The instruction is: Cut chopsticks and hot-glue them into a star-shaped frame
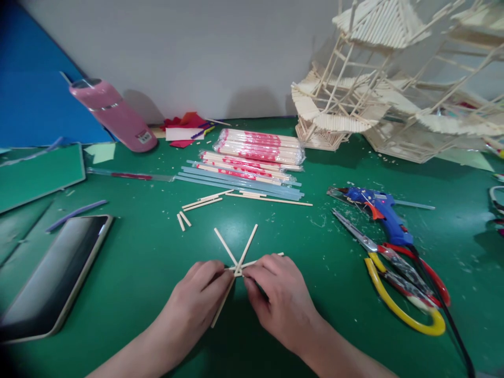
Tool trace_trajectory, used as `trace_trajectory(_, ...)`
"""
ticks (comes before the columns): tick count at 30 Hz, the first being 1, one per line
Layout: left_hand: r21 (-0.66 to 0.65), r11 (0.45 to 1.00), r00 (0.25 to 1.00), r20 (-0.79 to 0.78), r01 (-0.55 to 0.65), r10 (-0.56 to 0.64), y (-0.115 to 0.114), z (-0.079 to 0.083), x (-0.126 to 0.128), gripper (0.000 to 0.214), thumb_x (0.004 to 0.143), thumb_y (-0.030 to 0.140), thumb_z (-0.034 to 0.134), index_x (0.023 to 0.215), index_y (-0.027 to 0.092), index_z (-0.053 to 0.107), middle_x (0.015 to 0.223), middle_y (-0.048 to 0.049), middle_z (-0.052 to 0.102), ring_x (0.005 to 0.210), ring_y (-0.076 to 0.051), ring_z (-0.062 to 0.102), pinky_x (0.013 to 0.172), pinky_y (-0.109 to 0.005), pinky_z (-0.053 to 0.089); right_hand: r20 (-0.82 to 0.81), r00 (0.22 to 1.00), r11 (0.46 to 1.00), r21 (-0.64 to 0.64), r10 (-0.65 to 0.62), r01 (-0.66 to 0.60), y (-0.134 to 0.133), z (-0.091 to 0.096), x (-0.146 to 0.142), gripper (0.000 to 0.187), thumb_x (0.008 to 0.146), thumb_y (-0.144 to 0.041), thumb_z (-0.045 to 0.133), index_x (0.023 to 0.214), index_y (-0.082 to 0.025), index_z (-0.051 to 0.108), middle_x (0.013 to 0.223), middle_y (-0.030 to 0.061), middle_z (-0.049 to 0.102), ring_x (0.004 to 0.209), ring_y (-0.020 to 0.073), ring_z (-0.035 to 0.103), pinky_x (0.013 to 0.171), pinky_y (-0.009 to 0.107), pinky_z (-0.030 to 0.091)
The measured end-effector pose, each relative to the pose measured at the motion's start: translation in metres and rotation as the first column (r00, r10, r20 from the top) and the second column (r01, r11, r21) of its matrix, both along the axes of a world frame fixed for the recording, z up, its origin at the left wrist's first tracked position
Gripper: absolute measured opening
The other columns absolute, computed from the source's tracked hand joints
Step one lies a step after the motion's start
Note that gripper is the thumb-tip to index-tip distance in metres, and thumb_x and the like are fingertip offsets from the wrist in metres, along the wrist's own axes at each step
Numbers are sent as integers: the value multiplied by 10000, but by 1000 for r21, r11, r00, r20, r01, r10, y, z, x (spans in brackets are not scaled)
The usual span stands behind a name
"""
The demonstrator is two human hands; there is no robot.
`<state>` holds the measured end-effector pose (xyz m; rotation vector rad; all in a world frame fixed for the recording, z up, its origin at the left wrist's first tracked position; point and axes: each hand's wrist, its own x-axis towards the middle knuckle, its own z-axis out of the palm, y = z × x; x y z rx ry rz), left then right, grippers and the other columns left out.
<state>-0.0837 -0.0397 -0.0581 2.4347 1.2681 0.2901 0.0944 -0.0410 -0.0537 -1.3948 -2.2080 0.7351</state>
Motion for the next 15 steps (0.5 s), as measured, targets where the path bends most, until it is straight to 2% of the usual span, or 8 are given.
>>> trace_trajectory(9,65,998,1000,-3,13,-13,-2,-1,-1,196,857,137,347,894,160,538,828,-46,488,718,-158,417,610,-283,407,28,1000,999,43,-9,8,-1,1,-2,152,826,-205,442,880,-221,583,793,19,584,737,157,510,658,299,339)
trace_trajectory(15,104,995,1000,-12,9,-8,-1,-3,1,191,861,162,357,858,156,548,810,-44,499,710,-161,418,600,-280,410,48,996,994,86,-73,69,0,-2,-8,128,820,-239,470,842,-222,594,765,15,592,716,153,521,640,292,334)
